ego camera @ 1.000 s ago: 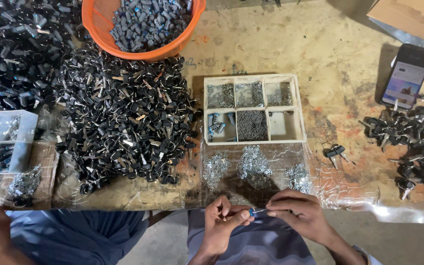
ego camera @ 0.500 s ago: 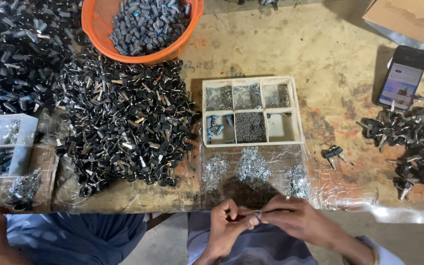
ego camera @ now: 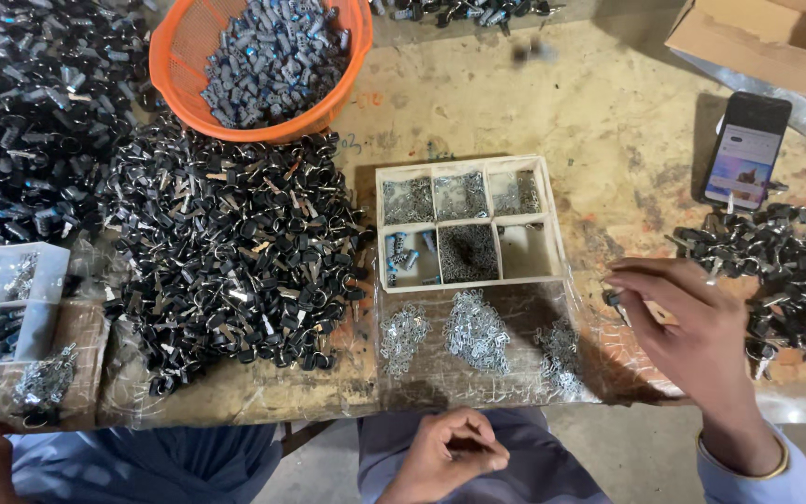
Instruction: The person sits at a workbench assembling small electrical components by hand. They pick black plastic housings, insert small metal and blue plastic parts into each one, and place the finished assemblies into a compartmented tray, repeating the cycle continuously.
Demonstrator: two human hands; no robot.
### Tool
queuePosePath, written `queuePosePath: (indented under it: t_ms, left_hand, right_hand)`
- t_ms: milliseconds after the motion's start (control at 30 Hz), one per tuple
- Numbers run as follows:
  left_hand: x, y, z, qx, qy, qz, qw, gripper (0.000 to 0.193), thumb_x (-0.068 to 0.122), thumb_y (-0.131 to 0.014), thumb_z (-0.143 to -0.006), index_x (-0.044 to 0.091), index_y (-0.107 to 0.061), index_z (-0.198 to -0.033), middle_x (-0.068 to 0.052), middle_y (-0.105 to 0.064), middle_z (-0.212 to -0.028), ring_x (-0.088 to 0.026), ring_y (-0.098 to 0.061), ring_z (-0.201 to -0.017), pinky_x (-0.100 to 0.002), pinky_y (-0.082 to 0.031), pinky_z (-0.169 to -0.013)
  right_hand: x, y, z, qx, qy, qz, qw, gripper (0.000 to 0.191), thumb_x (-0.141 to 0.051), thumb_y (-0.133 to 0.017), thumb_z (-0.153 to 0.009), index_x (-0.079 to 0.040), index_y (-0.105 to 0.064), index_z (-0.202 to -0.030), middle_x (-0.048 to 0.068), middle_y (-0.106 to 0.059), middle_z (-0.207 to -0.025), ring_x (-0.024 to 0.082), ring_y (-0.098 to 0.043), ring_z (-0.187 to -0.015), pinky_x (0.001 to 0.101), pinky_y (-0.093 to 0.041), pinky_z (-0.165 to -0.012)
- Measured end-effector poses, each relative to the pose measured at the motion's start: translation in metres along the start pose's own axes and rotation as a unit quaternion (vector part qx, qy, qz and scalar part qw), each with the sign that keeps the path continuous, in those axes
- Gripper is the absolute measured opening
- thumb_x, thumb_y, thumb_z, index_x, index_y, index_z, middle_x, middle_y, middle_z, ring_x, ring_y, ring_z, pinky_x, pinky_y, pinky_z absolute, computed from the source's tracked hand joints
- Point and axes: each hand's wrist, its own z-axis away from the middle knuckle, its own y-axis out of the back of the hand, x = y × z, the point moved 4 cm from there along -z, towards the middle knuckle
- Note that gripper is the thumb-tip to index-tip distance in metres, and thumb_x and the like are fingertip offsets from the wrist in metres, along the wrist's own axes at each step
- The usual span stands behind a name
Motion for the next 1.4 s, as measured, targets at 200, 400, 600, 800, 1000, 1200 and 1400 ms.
queuePosePath:
  t_ms: [200, 400, 600, 800, 1000, 1200, 1400]
  left_hand:
    - [0.073, 0.026, -0.011, 0.039, -0.176, -0.205, 0.962, 0.010, 0.005, -0.076, -0.098, 0.003, -0.069, -0.105, -0.011, -0.079, -0.108, -0.015, -0.077, -0.095, -0.029, -0.065, -0.083]
    - [0.139, 0.075, -0.049, 0.213, -0.087, -0.531, 0.815, 0.017, 0.025, -0.074, -0.093, 0.016, -0.074, -0.107, -0.006, -0.079, -0.112, -0.014, -0.069, -0.054, -0.032, -0.058, -0.050]
    - [0.172, 0.087, -0.101, 0.170, -0.063, -0.674, 0.716, 0.023, 0.019, -0.070, -0.096, 0.008, -0.070, -0.116, -0.012, -0.076, -0.109, -0.020, -0.073, -0.065, -0.036, -0.059, -0.055]
    - [0.169, 0.082, -0.147, 0.136, -0.071, -0.738, 0.658, 0.030, 0.010, -0.075, -0.085, -0.001, -0.069, -0.111, -0.020, -0.071, -0.112, -0.030, -0.073, -0.065, -0.040, -0.059, -0.050]
    - [0.162, 0.087, -0.164, 0.150, -0.104, -0.759, 0.625, 0.026, -0.001, -0.070, -0.087, -0.001, -0.071, -0.113, -0.021, -0.073, -0.104, -0.027, -0.071, -0.060, -0.040, -0.057, -0.045]
    - [0.155, 0.096, -0.167, 0.140, -0.110, -0.738, 0.651, 0.031, -0.002, -0.065, -0.088, -0.001, -0.070, -0.118, -0.020, -0.074, -0.107, -0.024, -0.071, -0.053, -0.035, -0.058, -0.041]
    - [0.159, 0.101, -0.152, 0.168, -0.150, -0.692, 0.686, 0.023, 0.011, -0.069, -0.092, 0.004, -0.074, -0.113, -0.013, -0.078, -0.098, -0.024, -0.072, -0.058, -0.037, -0.059, -0.053]
  right_hand:
    - [0.066, -0.032, 0.025, -0.199, -0.118, 0.207, 0.951, 0.038, -0.034, -0.071, -0.087, -0.019, -0.075, -0.122, 0.003, -0.075, -0.116, 0.033, -0.073, -0.088, 0.0407, -0.059, -0.069]
    - [0.103, -0.037, 0.072, -0.180, -0.167, 0.226, 0.943, 0.027, -0.035, -0.067, -0.096, -0.025, -0.073, -0.120, -0.001, -0.074, -0.115, 0.030, -0.074, -0.093, 0.0403, -0.058, -0.080]
    - [0.092, -0.038, 0.079, -0.108, -0.072, 0.186, 0.974, 0.035, -0.036, -0.073, -0.087, -0.018, -0.078, -0.116, 0.002, -0.071, -0.111, 0.032, -0.070, -0.099, 0.0488, -0.048, -0.088]
    - [0.096, -0.034, 0.077, -0.042, -0.144, 0.140, 0.979, 0.019, -0.030, -0.080, -0.090, -0.013, -0.078, -0.098, 0.005, -0.072, -0.101, 0.020, -0.069, -0.081, 0.0419, -0.048, -0.079]
    - [0.092, -0.038, 0.077, -0.028, -0.194, 0.014, 0.980, 0.024, -0.025, -0.079, -0.101, -0.003, -0.073, -0.094, 0.003, -0.063, -0.061, 0.010, -0.052, -0.046, 0.0240, -0.037, -0.047]
    - [0.039, -0.094, 0.054, -0.104, -0.156, -0.113, 0.976, 0.026, -0.023, -0.078, -0.087, -0.009, -0.075, -0.109, 0.001, -0.065, -0.057, 0.004, -0.051, -0.041, 0.0251, -0.036, -0.039]
    - [0.008, -0.103, 0.032, -0.084, -0.067, -0.057, 0.993, 0.023, -0.020, -0.078, -0.086, -0.010, -0.075, -0.107, 0.007, -0.077, -0.096, 0.020, -0.069, -0.060, 0.0312, -0.053, -0.053]
